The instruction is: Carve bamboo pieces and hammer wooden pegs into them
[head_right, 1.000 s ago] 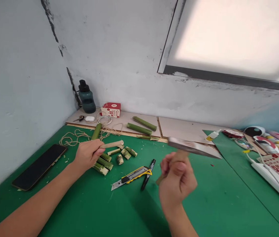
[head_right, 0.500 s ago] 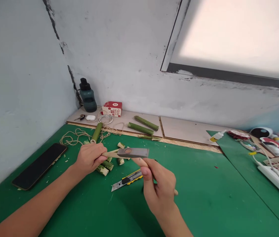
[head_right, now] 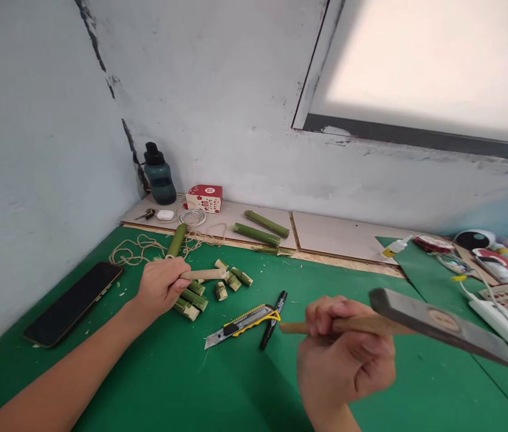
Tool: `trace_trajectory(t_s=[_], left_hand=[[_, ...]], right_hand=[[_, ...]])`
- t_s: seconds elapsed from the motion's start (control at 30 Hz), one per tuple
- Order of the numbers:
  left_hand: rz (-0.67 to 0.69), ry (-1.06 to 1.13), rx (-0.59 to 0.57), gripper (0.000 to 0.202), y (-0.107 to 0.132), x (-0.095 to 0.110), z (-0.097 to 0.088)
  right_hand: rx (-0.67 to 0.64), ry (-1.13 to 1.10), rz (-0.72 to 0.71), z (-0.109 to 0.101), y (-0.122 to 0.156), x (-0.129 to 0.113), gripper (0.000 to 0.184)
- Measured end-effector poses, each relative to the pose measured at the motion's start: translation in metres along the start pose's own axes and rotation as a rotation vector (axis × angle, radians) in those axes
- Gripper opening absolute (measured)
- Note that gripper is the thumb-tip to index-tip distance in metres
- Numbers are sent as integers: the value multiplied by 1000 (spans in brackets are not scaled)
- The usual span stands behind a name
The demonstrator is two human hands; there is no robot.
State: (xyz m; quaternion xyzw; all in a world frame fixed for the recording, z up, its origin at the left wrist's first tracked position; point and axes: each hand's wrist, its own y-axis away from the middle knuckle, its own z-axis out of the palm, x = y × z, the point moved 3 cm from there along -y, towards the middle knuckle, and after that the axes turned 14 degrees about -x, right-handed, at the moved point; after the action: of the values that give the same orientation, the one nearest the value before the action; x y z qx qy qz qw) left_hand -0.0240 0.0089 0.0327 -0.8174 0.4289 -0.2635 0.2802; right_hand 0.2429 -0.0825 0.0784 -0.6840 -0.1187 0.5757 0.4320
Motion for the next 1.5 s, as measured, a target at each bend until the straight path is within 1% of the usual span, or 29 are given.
trace_trajectory(t_s=[0.03, 0.13, 0.17, 0.2, 0.27, 0.3, 0.33, 0.43, 0.47, 0.5, 0.6, 0.63, 0.67, 0.77, 0.8, 0.83, 0.9, 0.93, 0.97, 1.07, 1.1, 1.13, 1.2, 1.23, 1.27, 1.37, 1.4, 1.43, 1.5], left_hand=[[3, 5, 2, 41, 0, 0, 0], [-3, 10, -7, 41, 0, -1, 1], [-12, 8, -10, 41, 0, -2, 1], [-23, 4, -12, 41, 0, -3, 1], [-34, 2, -14, 41, -1, -3, 1], [-33, 4, -14, 41, -1, -3, 1], [-28, 6, -17, 41, -1, -3, 1], [-30, -4, -24, 40, 1, -4, 1], [-41, -12, -23, 40, 1, -6, 1], [-54, -19, -18, 40, 2, -7, 1], [-65, -29, -11, 41, 2, -8, 1], [-55, -27, -14, 42, 1, -7, 1], [-42, -24, -14, 43, 1, -6, 0], [-27, -24, -14, 43, 0, -5, 0], [-34, -29, -11, 42, 0, -5, 0], [-42, -35, -7, 42, 0, -6, 0], [-46, -41, -2, 41, 0, -7, -1], [-41, -43, -3, 42, 0, -6, -1], [-33, -45, -9, 43, 0, -6, -1], [-25, -53, -26, 44, 0, -5, 0], [-31, -56, -24, 43, -1, -5, 0], [-39, -57, -20, 43, -1, -5, -1], [-50, -55, -15, 43, -1, -5, -1], [-48, -52, -16, 43, -1, -5, 0], [-44, -46, -19, 44, -1, -4, 0], [-46, -44, -31, 44, 0, -5, 2], [-56, -48, -32, 43, 1, -5, 2], [-68, -53, -31, 42, 1, -6, 2], [-82, -59, -31, 41, 2, -8, 2]], right_hand=[[-65, 24, 3, 3, 0, 0, 27], [-421, 224, 88, 16, 2, 4, 28], [-444, 241, 110, 16, 2, 5, 32], [-373, 206, 105, 14, 2, 6, 34], [-88, 66, 22, 6, 2, 3, 35], [-2, 29, -14, 4, 2, 2, 34], [-7, 40, -26, 4, 3, 1, 32], [-360, 265, 86, 15, 7, 3, 31], [-429, 311, 128, 17, 8, 4, 32], [-414, 307, 151, 17, 7, 4, 34], [-42, 122, 72, 6, 0, -1, 37], [10, 89, 38, 5, -1, -3, 36], [-39, 103, 30, 6, -3, -3, 35], [-446, 284, 128, 18, -2, 2, 33], [-479, 313, 173, 18, -1, 4, 33], [-410, 297, 194, 15, 0, 5, 34], [-124, 179, 157, 6, 0, 4, 36], [-49, 136, 125, 4, 1, 4, 36], [-74, 131, 109, 4, 1, 4, 35], [-452, 291, 178, 15, 3, 6, 32], [-495, 323, 203, 16, 4, 7, 32], [-439, 312, 207, 14, 3, 6, 33], [-139, 200, 136, 6, 1, 2, 34], [-38, 161, 94, 4, 1, 0, 34], [-35, 162, 72, 4, 0, -1, 34], [-412, 353, 118, 15, 2, 2, 34], [-479, 395, 143, 17, 3, 4, 35], [-450, 387, 159, 16, 4, 5, 37], [-193, 266, 142, 8, 3, 5, 41]])
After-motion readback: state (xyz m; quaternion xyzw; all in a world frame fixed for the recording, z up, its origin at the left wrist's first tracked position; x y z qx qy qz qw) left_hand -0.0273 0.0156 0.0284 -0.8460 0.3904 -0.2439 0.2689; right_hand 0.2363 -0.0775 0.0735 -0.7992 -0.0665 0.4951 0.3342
